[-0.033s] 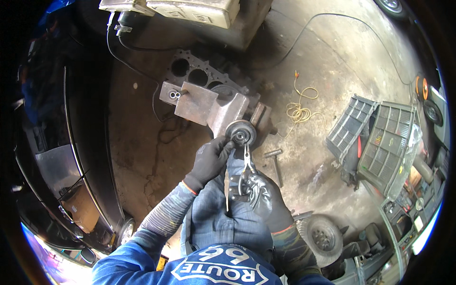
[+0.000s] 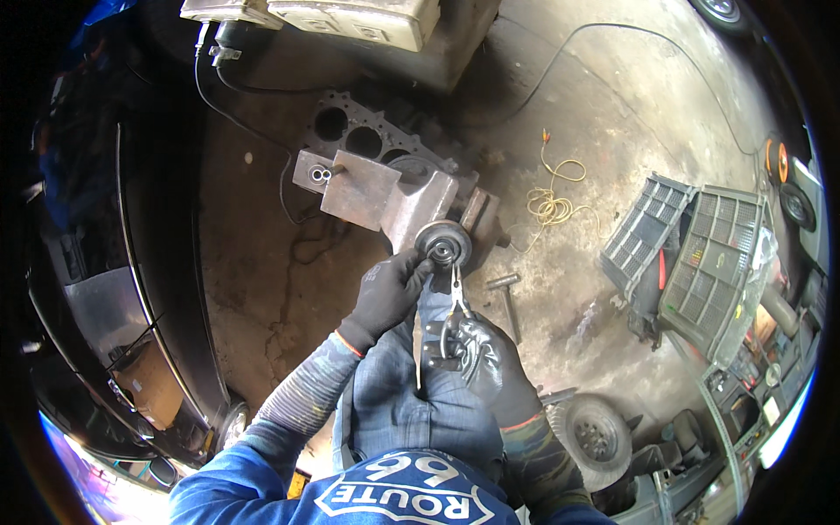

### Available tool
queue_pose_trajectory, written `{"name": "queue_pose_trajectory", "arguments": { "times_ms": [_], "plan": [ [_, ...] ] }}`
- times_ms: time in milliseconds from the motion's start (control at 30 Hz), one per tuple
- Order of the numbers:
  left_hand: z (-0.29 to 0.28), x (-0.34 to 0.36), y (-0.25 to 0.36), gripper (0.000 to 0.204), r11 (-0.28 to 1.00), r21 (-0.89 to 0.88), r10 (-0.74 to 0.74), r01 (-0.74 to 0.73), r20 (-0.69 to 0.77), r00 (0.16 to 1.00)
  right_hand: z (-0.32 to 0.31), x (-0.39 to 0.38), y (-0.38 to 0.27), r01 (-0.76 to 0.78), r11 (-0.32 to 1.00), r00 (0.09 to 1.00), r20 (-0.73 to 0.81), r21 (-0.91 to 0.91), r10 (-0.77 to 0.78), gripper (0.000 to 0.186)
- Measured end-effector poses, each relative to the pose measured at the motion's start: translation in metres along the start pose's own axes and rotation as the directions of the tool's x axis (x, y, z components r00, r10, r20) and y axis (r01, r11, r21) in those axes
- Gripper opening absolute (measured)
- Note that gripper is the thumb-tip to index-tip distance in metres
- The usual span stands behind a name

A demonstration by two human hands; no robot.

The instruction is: The person walks through an auto repair shop, picks up a metal part, and uses a hammer and pliers to adjust a bearing on a vise-mounted component. The person repeatedly hammers and manipulates the part with tools.

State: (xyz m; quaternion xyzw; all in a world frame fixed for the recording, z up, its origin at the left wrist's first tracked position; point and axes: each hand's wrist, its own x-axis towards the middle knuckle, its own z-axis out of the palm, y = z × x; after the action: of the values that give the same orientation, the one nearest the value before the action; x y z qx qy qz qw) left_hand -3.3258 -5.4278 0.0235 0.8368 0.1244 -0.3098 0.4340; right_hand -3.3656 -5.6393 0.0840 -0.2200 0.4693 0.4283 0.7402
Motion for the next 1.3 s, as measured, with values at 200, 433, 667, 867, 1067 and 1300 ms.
{"name": "queue_pose_trajectory", "arguments": {
  "times_ms": [200,433,667,867,1067,1300],
  "plan": [
    [-0.001,0.020,0.009,0.030,0.989,0.146,0.002,-0.002,-0.001,1.000,-0.011,0.009,-0.004,0.053,0.998,0.993,0.108,0.016,-0.054,0.053],
    [0.000,0.015,0.013,0.033,0.983,0.183,0.012,0.001,-0.070,0.998,-0.014,0.011,-0.005,0.071,0.995,0.992,0.098,0.064,-0.077,0.047],
    [-0.030,0.033,0.018,0.045,0.975,0.197,0.139,-0.100,-0.197,0.970,-0.018,0.007,-0.003,0.107,0.994,0.991,0.079,0.016,-0.108,0.048],
    [-0.041,0.071,0.015,0.070,0.914,0.303,0.299,-0.270,-0.054,0.953,-0.013,0.006,-0.003,0.074,0.997,0.995,0.068,-0.014,-0.073,0.049],
    [-0.036,0.074,0.012,0.063,0.933,0.316,0.194,-0.169,-0.049,0.980,-0.013,0.005,-0.002,0.111,0.989,0.991,0.083,-0.093,-0.103,0.046],
    [-0.031,0.062,0.014,0.055,0.966,0.222,0.150,-0.129,-0.079,0.986,-0.008,0.005,-0.002,0.060,0.998,0.989,0.135,0.011,-0.061,0.045]
  ]
}}
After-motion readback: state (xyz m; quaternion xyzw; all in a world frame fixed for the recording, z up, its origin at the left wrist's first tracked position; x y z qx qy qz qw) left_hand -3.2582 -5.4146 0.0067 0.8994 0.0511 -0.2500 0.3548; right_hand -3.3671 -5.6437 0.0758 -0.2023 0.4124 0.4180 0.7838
